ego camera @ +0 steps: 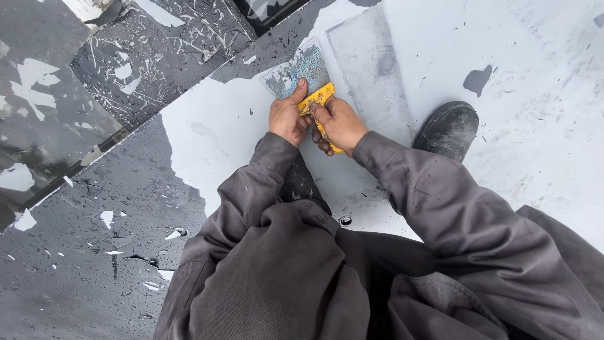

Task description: Scraping a white coating or paint off a large dark surface using a manual scraper tool.

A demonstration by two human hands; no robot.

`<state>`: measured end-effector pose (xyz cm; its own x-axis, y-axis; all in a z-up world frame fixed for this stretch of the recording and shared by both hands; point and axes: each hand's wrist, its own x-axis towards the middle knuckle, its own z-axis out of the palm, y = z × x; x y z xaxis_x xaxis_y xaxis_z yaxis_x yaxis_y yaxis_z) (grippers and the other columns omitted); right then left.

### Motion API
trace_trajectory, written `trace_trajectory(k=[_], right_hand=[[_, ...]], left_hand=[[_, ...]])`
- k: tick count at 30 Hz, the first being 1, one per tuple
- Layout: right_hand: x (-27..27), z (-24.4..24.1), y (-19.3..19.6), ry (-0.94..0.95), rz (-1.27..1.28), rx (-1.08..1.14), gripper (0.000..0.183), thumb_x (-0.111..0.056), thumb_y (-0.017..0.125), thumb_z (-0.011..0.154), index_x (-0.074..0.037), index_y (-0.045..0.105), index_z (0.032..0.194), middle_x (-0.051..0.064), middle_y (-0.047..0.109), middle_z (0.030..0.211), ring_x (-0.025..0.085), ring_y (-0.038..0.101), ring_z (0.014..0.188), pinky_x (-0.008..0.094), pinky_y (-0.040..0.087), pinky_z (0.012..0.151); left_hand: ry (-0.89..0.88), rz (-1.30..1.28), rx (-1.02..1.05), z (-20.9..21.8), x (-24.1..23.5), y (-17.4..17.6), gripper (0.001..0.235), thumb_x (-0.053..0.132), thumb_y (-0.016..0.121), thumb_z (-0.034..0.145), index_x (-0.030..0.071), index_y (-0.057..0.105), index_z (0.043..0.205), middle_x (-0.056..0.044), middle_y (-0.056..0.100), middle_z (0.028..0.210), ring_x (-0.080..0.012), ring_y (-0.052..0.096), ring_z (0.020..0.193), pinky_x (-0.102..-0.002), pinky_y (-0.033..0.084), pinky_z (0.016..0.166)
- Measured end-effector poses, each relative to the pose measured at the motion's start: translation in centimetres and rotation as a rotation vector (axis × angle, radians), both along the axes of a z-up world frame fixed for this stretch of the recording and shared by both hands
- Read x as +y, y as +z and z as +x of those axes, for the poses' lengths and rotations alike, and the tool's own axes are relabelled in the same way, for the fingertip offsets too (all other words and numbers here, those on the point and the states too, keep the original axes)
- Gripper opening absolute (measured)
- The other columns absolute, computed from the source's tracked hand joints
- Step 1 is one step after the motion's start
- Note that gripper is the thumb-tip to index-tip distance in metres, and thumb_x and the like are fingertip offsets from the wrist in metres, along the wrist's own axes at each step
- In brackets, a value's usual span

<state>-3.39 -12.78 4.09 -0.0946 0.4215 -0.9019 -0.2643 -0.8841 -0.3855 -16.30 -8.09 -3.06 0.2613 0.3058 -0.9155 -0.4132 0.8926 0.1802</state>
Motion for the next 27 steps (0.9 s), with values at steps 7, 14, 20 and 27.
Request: trace_trajectory(k=[7,14,20,27], right_hand=[[-0.6,-7.1,-1.0,-0.272,0.015,-0.062,0.024,-0.026,0.046,0.106,-0.003,0.049,0.103,0.008,0.057,0.062,0.016,0.051,0.039,0.033,0.039,0.031],[0.5,-11.3,-1.3,-0.485,0.001,-0.105,0.022,-0.027,0.047,0.106,-0.005,0.046,0.101,0.007,0.055,0.062,0.016,0.051,0.039,0.033,0.041,0.031],[1.3,-13.1,-2.2,-0.577,0.045,-0.122,0.028,-0.029,0.046,0.107,-0.003,0.044,0.098,0.009,0.053,0.064,0.018,0.051,0.039,0.035,0.041,0.031],[1.1,-15.1,-4.2,-0.636,0.015,-0.214,0.034,-0.032,0.049,0.107,0.002,0.052,0.103,0.009,0.063,0.085,0.016,0.062,0.064,0.032,0.051,0.047]], left_hand=[[-0.233,0.054,0.049,-3.5,3.0,-0.2,0.035,0.022,0.073,0.093,-0.013,0.067,0.098,-0.021,0.072,0.085,-0.0268,0.069,0.058,-0.037,0.056,0.045],[-0.344,0.069,0.127,-4.8,5.0,1.0,0.032,0.017,0.077,0.090,-0.007,0.056,0.096,-0.022,0.070,0.082,-0.0271,0.069,0.054,-0.042,0.057,0.043],[-0.326,0.207,0.137,-7.5,4.2,1.1,0.035,0.024,0.079,0.092,-0.006,0.061,0.091,-0.014,0.068,0.072,-0.0178,0.061,0.047,-0.033,0.048,0.037],[-0.442,0.259,0.174,-9.3,3.0,4.4,0.029,0.031,0.065,0.099,0.002,0.068,0.099,0.000,0.058,0.060,-0.0060,0.038,0.034,-0.026,0.028,0.029]])
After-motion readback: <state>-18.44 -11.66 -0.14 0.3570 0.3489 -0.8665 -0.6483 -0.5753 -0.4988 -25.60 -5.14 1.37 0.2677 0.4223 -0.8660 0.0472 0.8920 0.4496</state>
